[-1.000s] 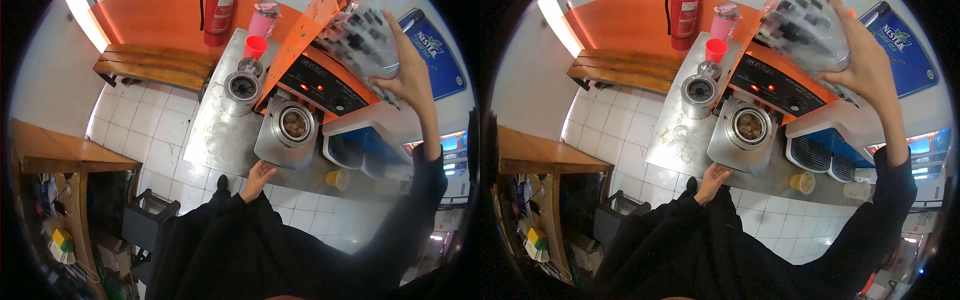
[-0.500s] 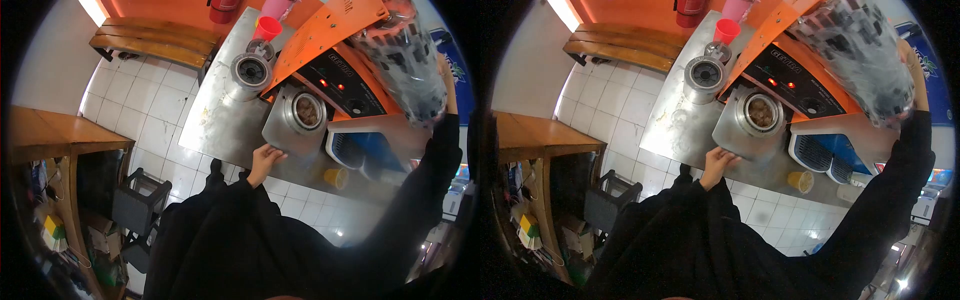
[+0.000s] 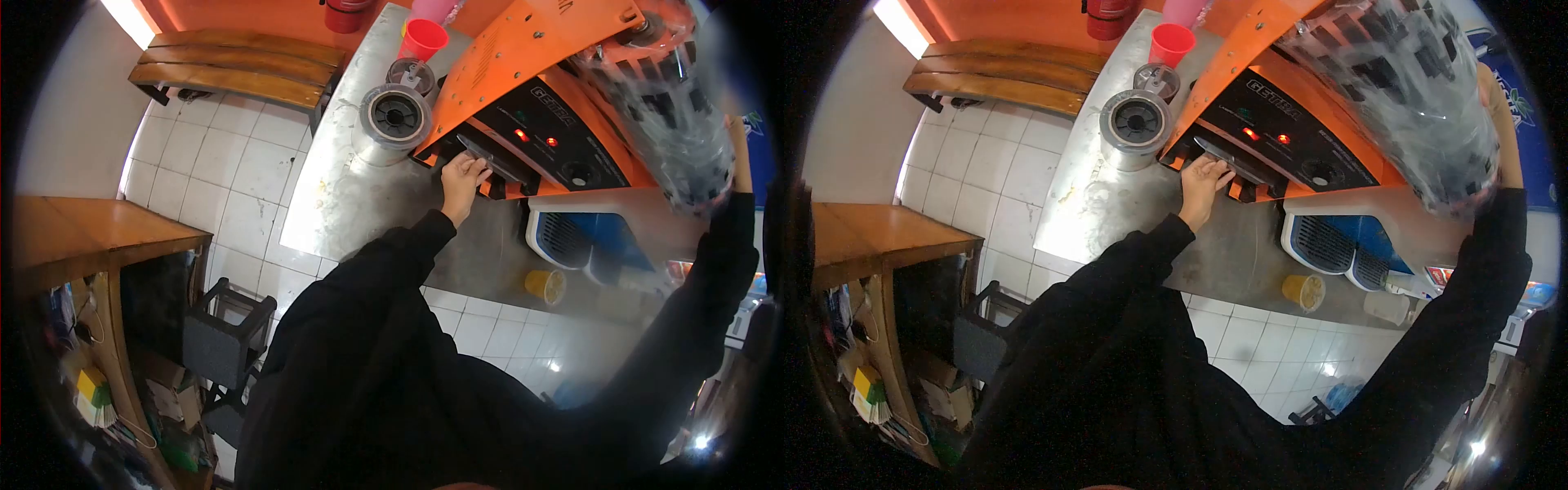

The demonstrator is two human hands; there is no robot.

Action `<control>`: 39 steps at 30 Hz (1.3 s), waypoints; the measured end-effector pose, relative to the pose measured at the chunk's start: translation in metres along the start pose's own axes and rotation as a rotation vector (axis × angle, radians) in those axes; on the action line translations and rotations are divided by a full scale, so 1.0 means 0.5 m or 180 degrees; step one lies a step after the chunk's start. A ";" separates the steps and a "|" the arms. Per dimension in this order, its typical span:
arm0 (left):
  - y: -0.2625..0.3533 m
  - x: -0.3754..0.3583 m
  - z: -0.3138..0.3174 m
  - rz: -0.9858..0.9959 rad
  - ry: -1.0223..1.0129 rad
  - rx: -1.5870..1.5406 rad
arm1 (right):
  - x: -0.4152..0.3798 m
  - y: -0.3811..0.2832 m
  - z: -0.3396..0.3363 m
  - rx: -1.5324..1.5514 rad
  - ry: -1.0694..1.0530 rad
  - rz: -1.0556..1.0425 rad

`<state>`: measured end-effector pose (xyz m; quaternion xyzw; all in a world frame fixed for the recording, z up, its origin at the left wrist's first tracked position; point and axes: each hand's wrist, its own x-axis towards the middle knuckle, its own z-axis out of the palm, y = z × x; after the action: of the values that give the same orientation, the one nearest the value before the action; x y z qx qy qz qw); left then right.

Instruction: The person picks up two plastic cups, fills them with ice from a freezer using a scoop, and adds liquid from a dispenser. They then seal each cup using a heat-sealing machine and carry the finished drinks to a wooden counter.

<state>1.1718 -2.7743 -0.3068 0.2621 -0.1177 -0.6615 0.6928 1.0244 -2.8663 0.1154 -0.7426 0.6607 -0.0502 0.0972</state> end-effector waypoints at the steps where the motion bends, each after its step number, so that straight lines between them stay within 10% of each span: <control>1: -0.002 0.000 -0.002 -0.0013 -0.0002 0.0006 | 0.003 0.002 -0.003 0.0014 0.0015 0.0020; 36: 0.011 -0.020 -0.031 -0.0209 -0.0277 0.0518 | 0.075 0.018 -0.064 0.0021 0.0322 0.0588; 39: 0.015 -0.057 -0.012 0.0547 0.0265 0.0690 | 0.082 0.004 -0.101 -0.0476 0.0659 0.0263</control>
<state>1.1785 -2.7454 -0.3028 0.3516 -0.1816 -0.5717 0.7187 1.0171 -2.9110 0.1620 -0.7108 0.6991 -0.0732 -0.0251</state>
